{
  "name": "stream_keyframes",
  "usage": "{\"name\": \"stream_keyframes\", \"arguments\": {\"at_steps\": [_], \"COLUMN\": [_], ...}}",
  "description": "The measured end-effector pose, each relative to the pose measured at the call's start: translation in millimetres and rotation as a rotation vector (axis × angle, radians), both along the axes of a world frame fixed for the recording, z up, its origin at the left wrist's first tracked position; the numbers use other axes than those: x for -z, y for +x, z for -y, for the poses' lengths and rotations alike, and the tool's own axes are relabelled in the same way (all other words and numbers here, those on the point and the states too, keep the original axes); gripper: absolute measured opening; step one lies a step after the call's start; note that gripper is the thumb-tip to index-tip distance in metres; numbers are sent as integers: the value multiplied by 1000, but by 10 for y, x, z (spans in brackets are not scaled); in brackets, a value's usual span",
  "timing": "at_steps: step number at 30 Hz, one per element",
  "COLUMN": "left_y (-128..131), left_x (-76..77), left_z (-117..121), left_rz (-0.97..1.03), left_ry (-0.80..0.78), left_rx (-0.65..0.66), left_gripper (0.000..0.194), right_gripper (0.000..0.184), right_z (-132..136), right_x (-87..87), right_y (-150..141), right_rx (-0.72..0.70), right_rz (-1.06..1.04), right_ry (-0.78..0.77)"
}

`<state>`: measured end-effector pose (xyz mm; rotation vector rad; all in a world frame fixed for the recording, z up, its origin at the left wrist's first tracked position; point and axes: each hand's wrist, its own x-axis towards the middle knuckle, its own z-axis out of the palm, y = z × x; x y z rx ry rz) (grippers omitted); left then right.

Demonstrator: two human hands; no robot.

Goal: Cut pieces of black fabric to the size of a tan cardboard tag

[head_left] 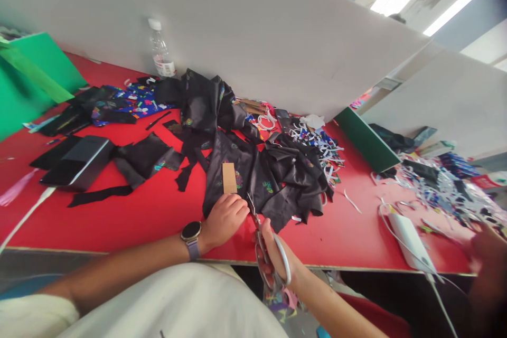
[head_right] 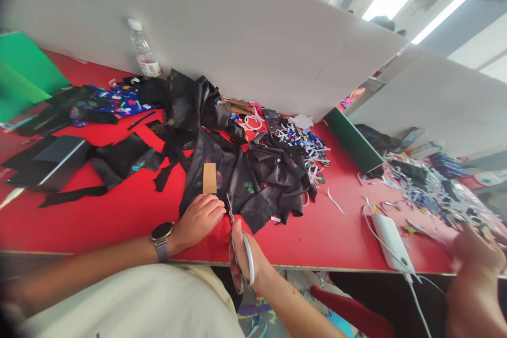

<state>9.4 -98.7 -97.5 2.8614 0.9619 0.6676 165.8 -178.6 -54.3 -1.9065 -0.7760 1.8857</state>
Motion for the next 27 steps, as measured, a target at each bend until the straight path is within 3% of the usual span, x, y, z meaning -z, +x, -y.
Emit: {"name": "stream_keyframes", "arguments": {"at_steps": [9, 15, 27], "left_y": [8, 7, 14], "left_x": [48, 53, 48], "left_z": [-2, -2, -6], "left_rz": [22, 39, 63], "left_ry": [32, 30, 43], "left_rx": [2, 11, 0], "left_gripper": [11, 11, 8], "right_gripper": [66, 70, 61], "right_z": [43, 9, -84], "right_x": [69, -17, -173], "right_y": [-8, -21, -69], "right_rx": [51, 33, 73], "right_rz": [-29, -14, 14], "right_ry": [73, -48, -48]}}
